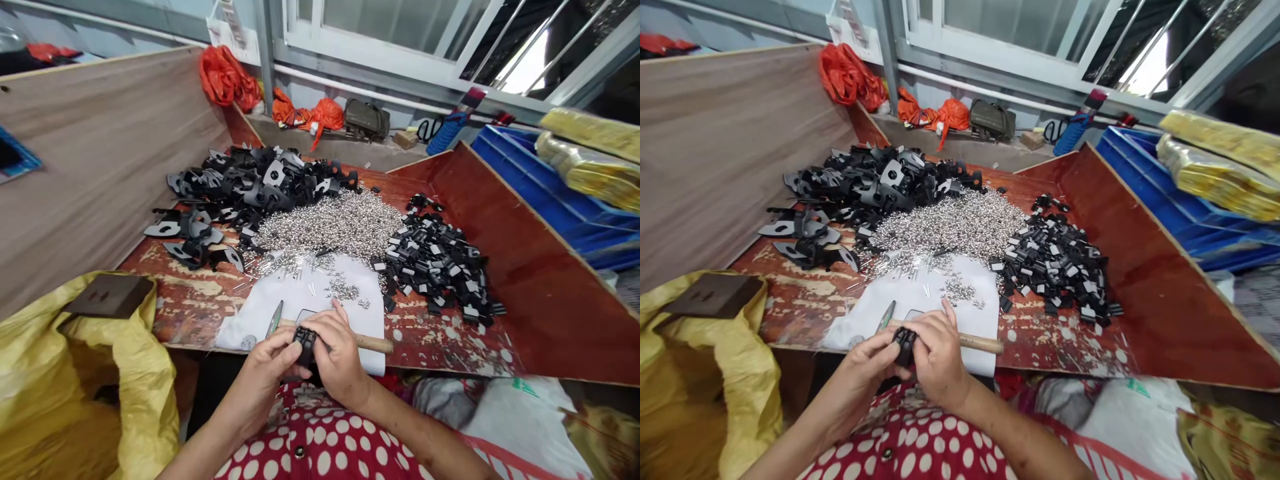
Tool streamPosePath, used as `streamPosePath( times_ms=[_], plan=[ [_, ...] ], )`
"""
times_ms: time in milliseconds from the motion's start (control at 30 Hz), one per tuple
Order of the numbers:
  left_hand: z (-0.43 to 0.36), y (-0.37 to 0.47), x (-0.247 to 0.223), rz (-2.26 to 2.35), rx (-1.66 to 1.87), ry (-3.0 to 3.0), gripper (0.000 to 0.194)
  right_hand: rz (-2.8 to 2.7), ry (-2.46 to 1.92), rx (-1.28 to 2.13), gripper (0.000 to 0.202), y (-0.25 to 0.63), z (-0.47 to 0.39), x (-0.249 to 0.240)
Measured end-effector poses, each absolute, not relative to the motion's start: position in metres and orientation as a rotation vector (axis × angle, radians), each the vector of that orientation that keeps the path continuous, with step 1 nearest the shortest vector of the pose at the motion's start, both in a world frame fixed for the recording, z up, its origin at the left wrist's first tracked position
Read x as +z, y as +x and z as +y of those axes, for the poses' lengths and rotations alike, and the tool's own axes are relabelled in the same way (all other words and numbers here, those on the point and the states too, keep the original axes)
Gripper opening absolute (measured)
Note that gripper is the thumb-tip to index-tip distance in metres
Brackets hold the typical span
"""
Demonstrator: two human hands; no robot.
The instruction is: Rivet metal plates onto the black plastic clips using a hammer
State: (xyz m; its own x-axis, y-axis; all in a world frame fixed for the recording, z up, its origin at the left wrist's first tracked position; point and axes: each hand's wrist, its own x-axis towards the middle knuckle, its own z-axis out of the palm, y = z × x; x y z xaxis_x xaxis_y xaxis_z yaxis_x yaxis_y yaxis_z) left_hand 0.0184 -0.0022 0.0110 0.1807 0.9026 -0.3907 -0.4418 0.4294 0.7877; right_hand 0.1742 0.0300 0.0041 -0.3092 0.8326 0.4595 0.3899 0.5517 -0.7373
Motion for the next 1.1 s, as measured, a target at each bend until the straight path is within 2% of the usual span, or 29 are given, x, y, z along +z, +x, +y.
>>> streamPosePath(
  times_ms=[100,267,333,400,500,567,633,733,900,967,1100],
  plan=[
    [-0.002,0.013,0.005,0.946,1.011,0.565,0.026,-1.937,-0.953,0.763,0.038,0.176,0.024,0.007],
    [-0.002,0.002,-0.002,1.063,1.005,0.695,0.030,-1.974,-0.919,1.239,0.037,0.187,0.024,0.019],
    [-0.002,-0.001,-0.003,1.082,0.994,0.772,0.030,-2.108,-0.914,1.294,0.036,0.194,0.037,0.023],
    [-0.002,-0.003,-0.005,1.087,0.997,0.760,0.027,-2.314,-1.035,1.036,0.033,0.201,0.058,0.023],
    [-0.003,-0.006,-0.009,1.108,1.037,0.666,0.022,-2.490,-1.333,0.345,0.018,0.210,0.094,0.015],
    [-0.005,-0.007,-0.012,1.134,1.056,0.616,0.024,-2.525,-1.415,0.150,0.016,0.213,0.111,0.010],
    [-0.006,-0.006,-0.015,1.162,1.048,0.594,0.026,-2.529,-1.414,0.135,0.017,0.213,0.119,0.007],
    [-0.006,-0.003,-0.016,1.235,1.081,0.690,0.027,-2.426,-1.315,0.183,0.009,0.208,0.109,0.012],
    [0.003,-0.002,-0.011,1.467,1.190,1.515,0.014,-2.205,-0.961,0.584,0.009,0.194,0.066,0.027],
    [0.006,-0.002,-0.006,1.506,1.195,1.822,0.008,-2.278,-0.943,0.532,0.009,0.189,0.052,0.029],
    [0.005,-0.004,0.000,1.476,1.190,2.024,0.011,-2.357,-0.939,0.434,0.019,0.186,0.037,0.027]
  ],
)
